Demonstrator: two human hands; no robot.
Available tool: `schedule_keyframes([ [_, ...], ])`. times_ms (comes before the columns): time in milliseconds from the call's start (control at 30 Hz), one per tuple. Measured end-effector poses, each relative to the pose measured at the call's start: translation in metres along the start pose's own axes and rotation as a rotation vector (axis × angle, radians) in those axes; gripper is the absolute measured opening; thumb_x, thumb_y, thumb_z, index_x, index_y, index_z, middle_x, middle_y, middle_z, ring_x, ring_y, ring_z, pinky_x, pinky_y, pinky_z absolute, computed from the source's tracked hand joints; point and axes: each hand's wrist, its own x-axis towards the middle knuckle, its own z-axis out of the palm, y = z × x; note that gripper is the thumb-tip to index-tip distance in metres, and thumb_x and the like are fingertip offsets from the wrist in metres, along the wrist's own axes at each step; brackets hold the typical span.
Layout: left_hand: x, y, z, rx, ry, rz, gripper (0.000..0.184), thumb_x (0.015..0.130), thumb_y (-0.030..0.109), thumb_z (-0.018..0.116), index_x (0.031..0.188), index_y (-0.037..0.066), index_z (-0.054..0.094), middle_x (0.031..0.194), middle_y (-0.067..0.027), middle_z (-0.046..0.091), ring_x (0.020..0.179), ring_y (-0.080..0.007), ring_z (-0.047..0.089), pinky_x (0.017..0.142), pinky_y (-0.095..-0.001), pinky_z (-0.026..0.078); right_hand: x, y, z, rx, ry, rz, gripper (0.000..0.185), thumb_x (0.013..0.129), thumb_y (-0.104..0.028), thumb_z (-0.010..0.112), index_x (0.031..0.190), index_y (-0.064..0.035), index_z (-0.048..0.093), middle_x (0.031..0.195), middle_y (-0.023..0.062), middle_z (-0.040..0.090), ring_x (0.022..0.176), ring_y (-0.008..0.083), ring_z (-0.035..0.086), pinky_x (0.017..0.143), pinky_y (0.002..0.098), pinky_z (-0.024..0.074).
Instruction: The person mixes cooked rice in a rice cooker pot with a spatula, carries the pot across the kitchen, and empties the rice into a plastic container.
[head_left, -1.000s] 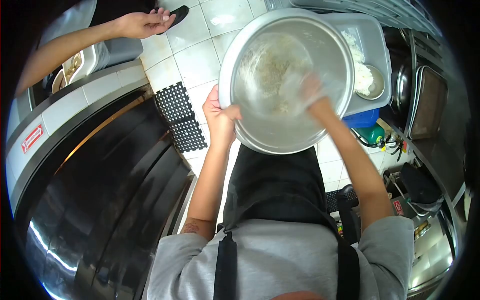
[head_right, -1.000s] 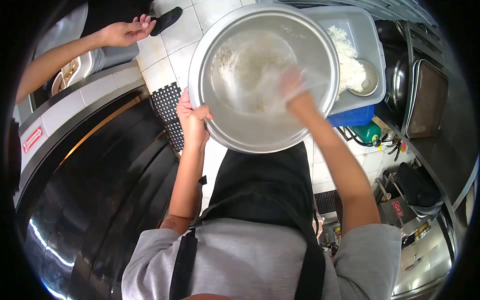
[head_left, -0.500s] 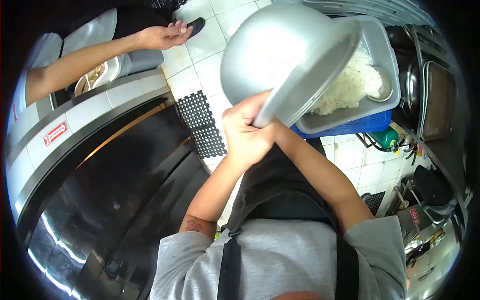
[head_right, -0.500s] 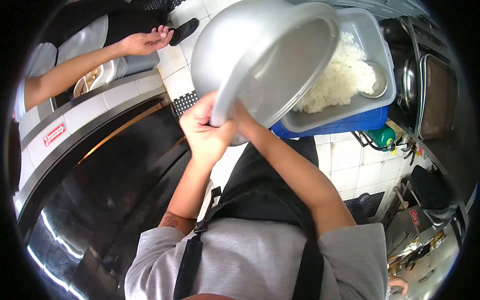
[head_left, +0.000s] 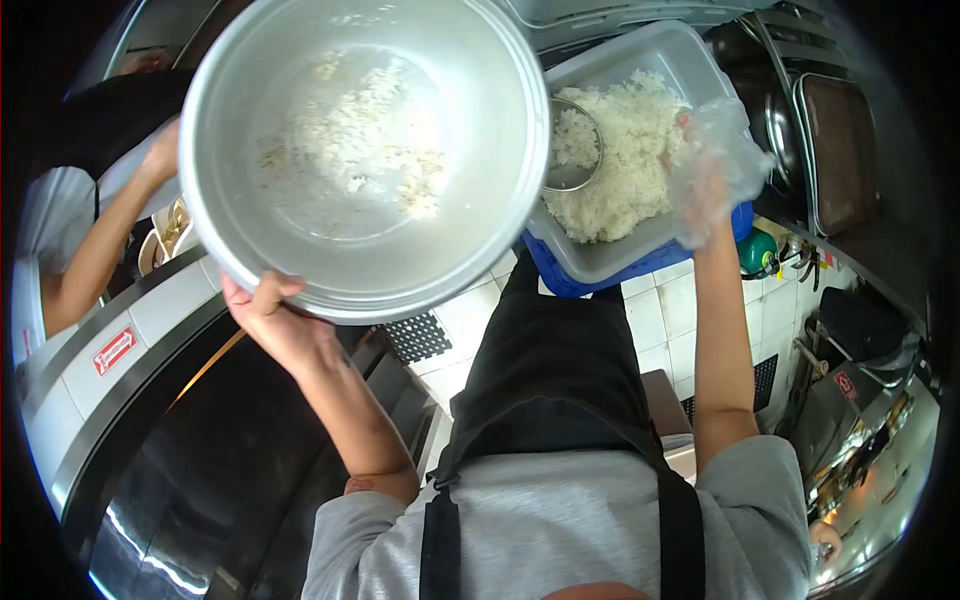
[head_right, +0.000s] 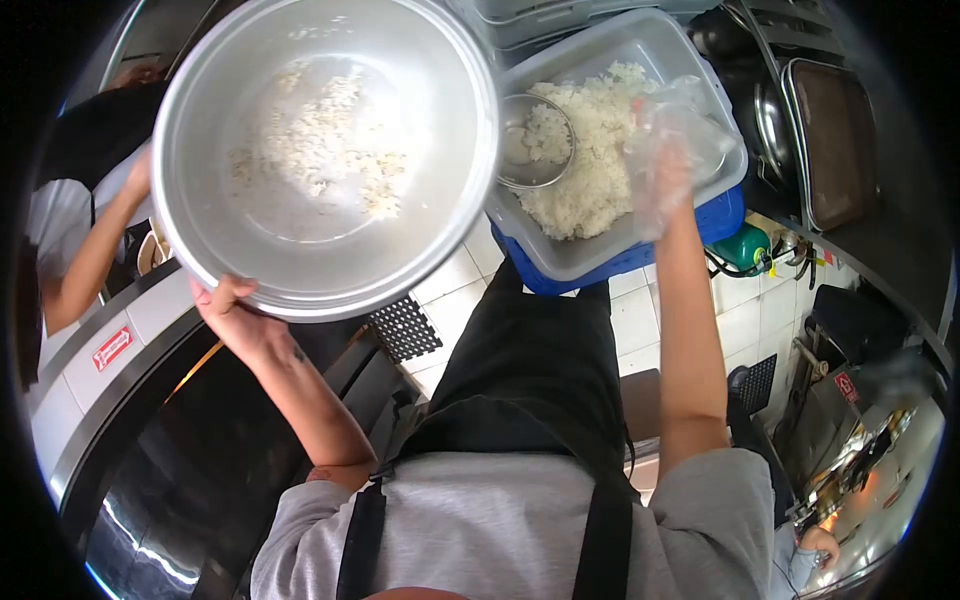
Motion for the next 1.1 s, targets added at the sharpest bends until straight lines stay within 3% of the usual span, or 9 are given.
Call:
schedule_keyframes([
  [267, 0.049, 0.013, 0.013, 0.116, 0.087, 0.146, 0.055, 0.049, -0.010, 0.042, 0.103, -0.003, 0.050, 0.089, -0.0091, 0.055, 0.077, -0.0193, 0.053, 0.072, -0.0273, 0.044, 0.079, 0.087, -0.080, -1.131, 0.126, 0.069, 0.043, 0.086, -0.035, 0.048, 0.110, 0.0003, 0.054, 0.114, 0.0211, 0.056, 0.100, 0.0386, 0.055, 0.083, 0.0444, 0.0434],
  [400, 0.066, 0.013, 0.010, 0.134, 0.066, 0.196, 0.053, 0.048, -0.010, 0.044, 0.100, 0.000, 0.051, 0.092, -0.0079, 0.055, 0.085, -0.0192, 0.053, 0.078, -0.0291, 0.044, 0.080, 0.122, -0.093, -1.262, -0.040, 0.102, 0.048, 0.087, -0.031, 0.042, 0.123, 0.0013, 0.046, 0.126, 0.0237, 0.046, 0.118, 0.0385, 0.041, 0.100, 0.0423, 0.0321],
  [567, 0.076, 0.007, 0.015, 0.125, -0.024, 0.235, 0.049, 0.050, -0.013, 0.043, 0.097, -0.003, 0.054, 0.084, -0.0080, 0.058, 0.072, -0.0170, 0.056, 0.067, -0.0241, 0.046, 0.090, 0.120, -0.088, -1.303, -0.259, -0.269, 0.046, 0.090, -0.020, 0.038, 0.132, -0.0014, 0.036, 0.123, 0.0179, 0.047, 0.116, 0.0318, 0.043, 0.101, 0.0375, 0.0325],
  [633, 0.071, 0.007, 0.026, 0.099, -0.020, 0.267, 0.047, 0.052, -0.016, 0.042, 0.095, -0.004, 0.056, 0.074, -0.0063, 0.059, 0.059, -0.0125, 0.054, 0.053, -0.0201, 0.042, 0.098, 0.115, -0.055, -1.054, -0.310, -0.550, 0.045, 0.093, -0.017, 0.036, 0.136, -0.0046, 0.031, 0.114, 0.0127, 0.050, 0.106, 0.0252, 0.049, 0.095, 0.0338, 0.0398],
  [767, 0.073, -0.002, 0.024, 0.122, -0.078, 0.271, 0.048, 0.053, -0.015, 0.045, 0.098, -0.005, 0.057, 0.074, -0.0055, 0.059, 0.057, -0.0096, 0.052, 0.049, -0.0176, 0.039, 0.061, 0.026, 0.128, -0.267, -0.809, -0.599, 0.044, 0.091, -0.016, 0.042, 0.134, -0.0068, 0.034, 0.116, 0.0085, 0.051, 0.100, 0.0181, 0.053, 0.085, 0.0305, 0.0472],
  [900, 0.063, -0.005, 0.034, 0.165, -0.091, 0.281, 0.053, 0.054, -0.015, 0.046, 0.104, -0.007, 0.057, 0.075, -0.0051, 0.060, 0.055, -0.0087, 0.051, 0.048, -0.0172, 0.038, 0.045, 0.030, 0.305, -1.280, -0.941, -0.679, 0.043, 0.090, -0.029, 0.042, 0.121, -0.0011, 0.049, 0.128, 0.0191, 0.046, 0.120, 0.0298, 0.043, 0.093, 0.0392, 0.0412],
  [1000, 0.063, -0.002, 0.043, 0.182, -0.103, 0.295, 0.052, 0.055, -0.014, 0.046, 0.106, -0.008, 0.057, 0.074, -0.0045, 0.060, 0.052, -0.0080, 0.051, 0.046, -0.0175, 0.039, 0.039, 0.120, 0.339, -1.082, -0.320, -0.989, 0.041, 0.089, -0.032, 0.044, 0.119, -0.0048, 0.052, 0.123, 0.0167, 0.051, 0.115, 0.0268, 0.048, 0.092, 0.0366, 0.0414],
  [1067, 0.069, 0.000, 0.047, 0.185, -0.121, 0.290, 0.051, 0.056, -0.013, 0.047, 0.106, -0.008, 0.057, 0.074, -0.0044, 0.059, 0.052, -0.0080, 0.051, 0.046, -0.0180, 0.039, 0.030, 0.095, 0.369, -1.007, -0.767, -0.259, 0.039, 0.085, -0.030, 0.048, 0.118, -0.0101, 0.053, 0.119, 0.0144, 0.054, 0.110, 0.0259, 0.053, 0.088, 0.0339, 0.0430],
  [1100, 0.073, 0.001, 0.048, 0.210, -0.119, 0.324, 0.049, 0.057, -0.013, 0.048, 0.105, -0.008, 0.057, 0.074, -0.0043, 0.060, 0.052, -0.0079, 0.051, 0.046, -0.0180, 0.040, 0.005, 0.088, 0.379, -1.095, -0.795, -0.376, 0.036, 0.084, -0.029, 0.048, 0.113, -0.0096, 0.056, 0.115, 0.0155, 0.057, 0.106, 0.0272, 0.055, 0.084, 0.0341, 0.0445],
])
